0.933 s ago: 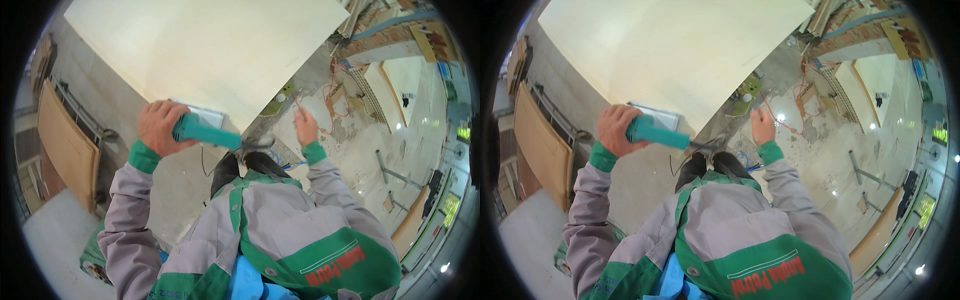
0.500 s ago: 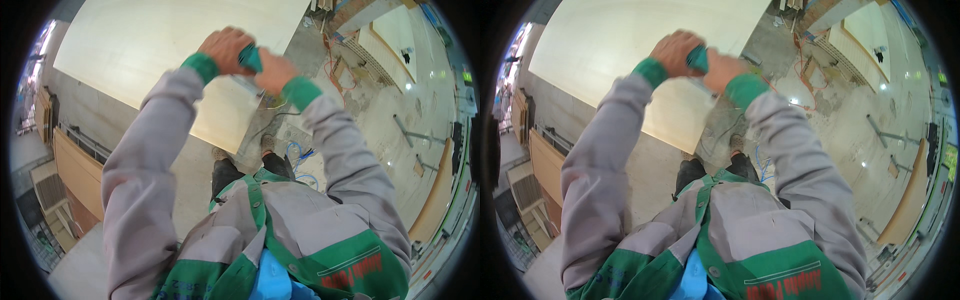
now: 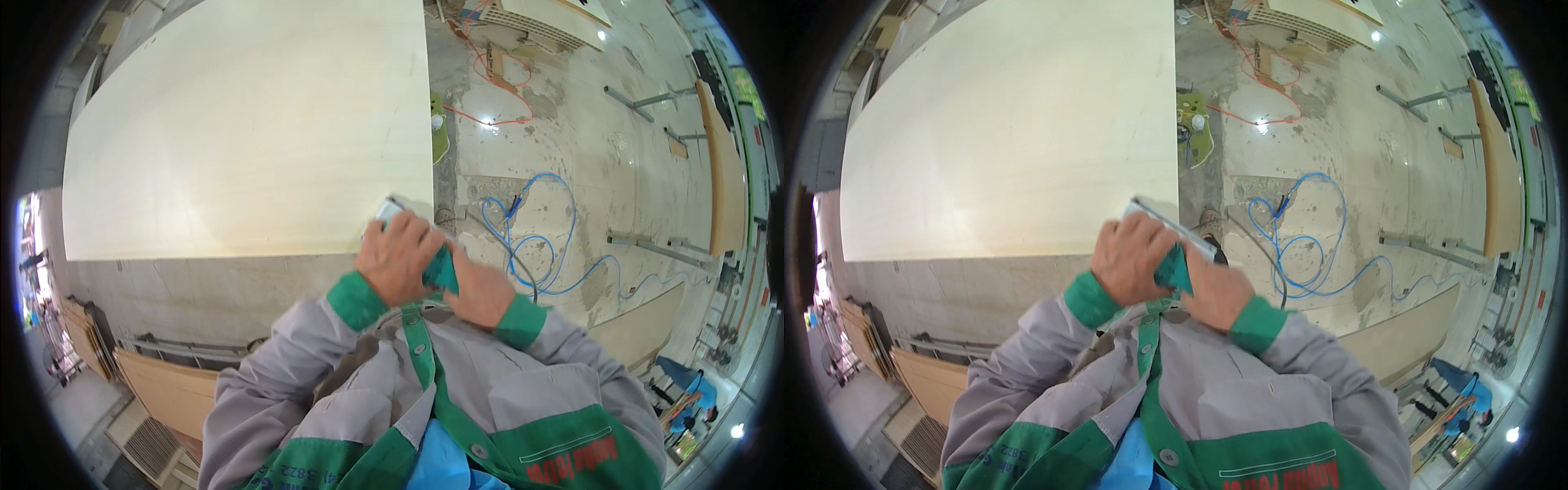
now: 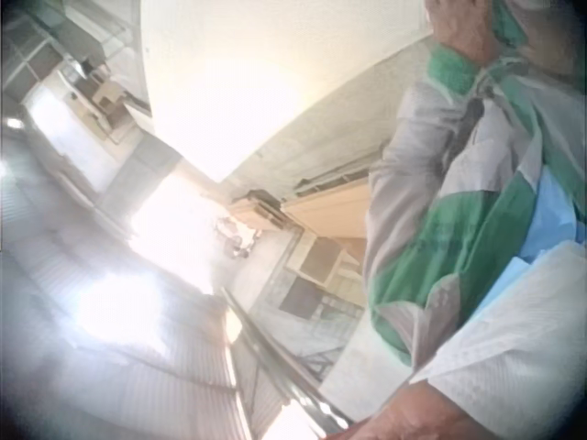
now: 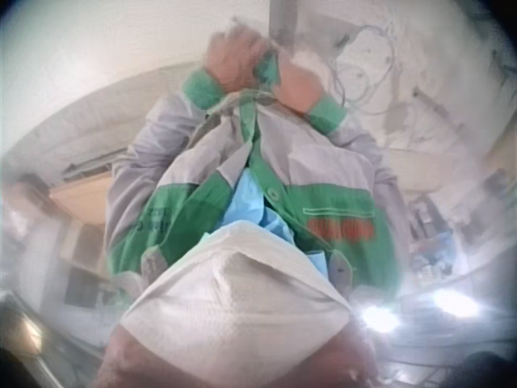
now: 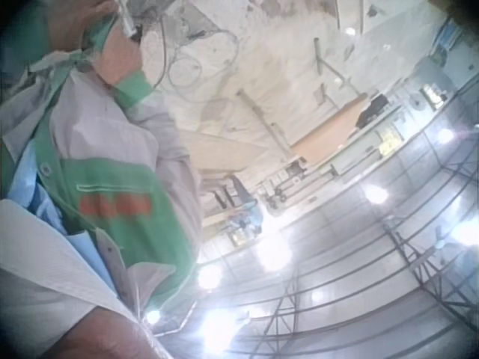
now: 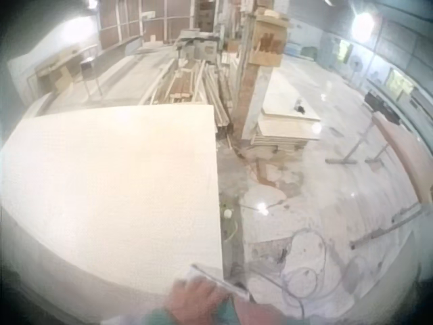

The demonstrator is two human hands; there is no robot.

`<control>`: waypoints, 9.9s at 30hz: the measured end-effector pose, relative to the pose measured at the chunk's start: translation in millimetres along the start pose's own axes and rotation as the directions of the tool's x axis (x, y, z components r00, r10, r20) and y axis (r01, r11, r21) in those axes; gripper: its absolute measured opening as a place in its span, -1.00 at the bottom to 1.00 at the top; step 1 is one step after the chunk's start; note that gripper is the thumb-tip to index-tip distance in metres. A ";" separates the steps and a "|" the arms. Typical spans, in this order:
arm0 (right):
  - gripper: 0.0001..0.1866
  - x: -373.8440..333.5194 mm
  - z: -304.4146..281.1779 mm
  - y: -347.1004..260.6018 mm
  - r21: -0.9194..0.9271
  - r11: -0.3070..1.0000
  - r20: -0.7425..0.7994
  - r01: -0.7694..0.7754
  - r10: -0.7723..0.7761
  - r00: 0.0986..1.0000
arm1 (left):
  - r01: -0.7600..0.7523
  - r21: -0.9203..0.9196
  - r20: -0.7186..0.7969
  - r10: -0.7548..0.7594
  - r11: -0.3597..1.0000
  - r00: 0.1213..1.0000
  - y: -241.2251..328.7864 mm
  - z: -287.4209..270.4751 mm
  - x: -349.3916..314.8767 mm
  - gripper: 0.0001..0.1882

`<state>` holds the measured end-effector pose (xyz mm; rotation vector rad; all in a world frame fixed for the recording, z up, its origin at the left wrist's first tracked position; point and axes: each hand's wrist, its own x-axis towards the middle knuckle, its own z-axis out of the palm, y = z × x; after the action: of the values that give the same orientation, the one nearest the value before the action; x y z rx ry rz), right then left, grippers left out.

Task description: The person applies a liquid to a large white board and smooths it with a handheld electric tool. The person then uses a handheld device with a cord to move across the board's surface.

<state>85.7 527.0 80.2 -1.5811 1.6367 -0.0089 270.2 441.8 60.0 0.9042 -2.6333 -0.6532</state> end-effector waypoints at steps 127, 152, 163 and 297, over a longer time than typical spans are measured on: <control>-0.37 151.1 -56.6 -62.5 -0.017 0.930 0.147 0.367 -0.361 0.921 | 0.376 0.051 -0.301 -0.345 0.925 0.889 -89.9 -33.1 6.7 -0.38; -0.03 262.0 72.3 -319.7 0.120 0.978 -0.157 0.172 -0.152 0.976 | 0.028 0.101 -0.169 -0.011 0.994 0.986 -352.5 -199.8 -118.0 -0.32; 0.09 138.8 147.9 -289.2 0.072 0.972 -0.460 -0.223 0.231 0.857 | -0.091 -0.582 0.002 0.114 0.808 0.993 -293.2 -144.0 -135.3 0.17; 0.14 334.3 472.5 -159.1 -0.389 0.900 0.322 -0.196 0.332 0.887 | 0.899 -0.257 0.512 -0.839 -0.354 -0.184 -381.9 55.8 -659.0 0.19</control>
<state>526.6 466.0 -322.6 -1.4723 1.5816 0.7313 945.5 610.0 -254.3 2.6706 -0.7006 -1.6909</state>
